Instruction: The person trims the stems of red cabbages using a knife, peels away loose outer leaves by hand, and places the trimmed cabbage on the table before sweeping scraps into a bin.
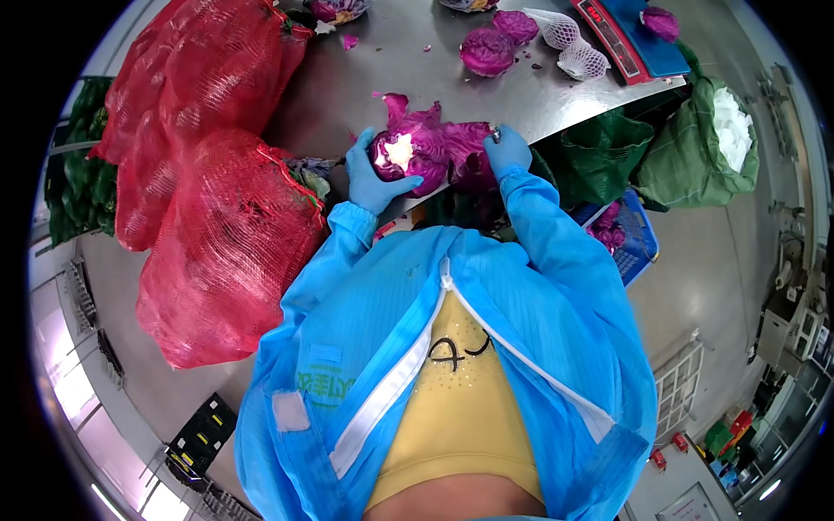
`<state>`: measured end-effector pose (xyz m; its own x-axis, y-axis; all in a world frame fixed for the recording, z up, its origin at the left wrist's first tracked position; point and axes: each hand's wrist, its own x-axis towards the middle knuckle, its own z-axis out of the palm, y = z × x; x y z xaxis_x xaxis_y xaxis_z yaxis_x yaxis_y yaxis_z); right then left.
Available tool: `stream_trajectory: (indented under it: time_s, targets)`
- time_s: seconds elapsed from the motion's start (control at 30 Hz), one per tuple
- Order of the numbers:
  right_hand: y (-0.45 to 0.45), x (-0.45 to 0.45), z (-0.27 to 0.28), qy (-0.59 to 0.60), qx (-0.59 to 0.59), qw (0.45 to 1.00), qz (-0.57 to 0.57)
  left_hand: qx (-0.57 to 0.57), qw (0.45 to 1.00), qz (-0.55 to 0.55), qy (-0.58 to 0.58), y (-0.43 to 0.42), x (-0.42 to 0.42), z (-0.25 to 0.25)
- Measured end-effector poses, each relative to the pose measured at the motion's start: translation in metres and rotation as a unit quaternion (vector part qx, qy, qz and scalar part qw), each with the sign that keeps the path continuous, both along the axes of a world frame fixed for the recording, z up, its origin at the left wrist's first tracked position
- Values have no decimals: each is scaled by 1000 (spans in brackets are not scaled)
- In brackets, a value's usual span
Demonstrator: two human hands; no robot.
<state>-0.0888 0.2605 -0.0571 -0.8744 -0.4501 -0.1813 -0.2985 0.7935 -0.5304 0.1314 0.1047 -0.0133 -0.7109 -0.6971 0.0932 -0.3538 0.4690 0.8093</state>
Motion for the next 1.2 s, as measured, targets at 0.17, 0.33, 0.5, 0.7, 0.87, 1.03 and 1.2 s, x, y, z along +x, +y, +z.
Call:
stream_trajectory:
  time_s: [0.17, 0.33, 0.5, 0.7, 0.87, 1.03, 1.2]
  targets:
    - [18, 5, -7, 5, -11, 998, -63, 188, 973, 0, 134, -9, 13, -15]
    - [45, 11, -3, 22, -63, 995, -72, 228, 961, 75, 135, -2, 1, -21]
    - [42, 20, -1, 120, -284, 950, -40, 144, 981, 121, 38, -5, -2, -13]
    - [-7, 49, 63, -46, -258, 940, 218, 39, 986, -136, 85, -17, 6, -6]
    - [-37, 37, 61, -77, -161, 908, 379, -40, 996, -78, 20, 5, 29, 22]
    - [-34, 55, 73, -68, -95, 927, 355, 53, 995, 73, 45, 44, 27, -3]
    - [-21, 51, 72, 1, -84, 926, 369, 14, 995, 93, -22, 44, 10, 11]
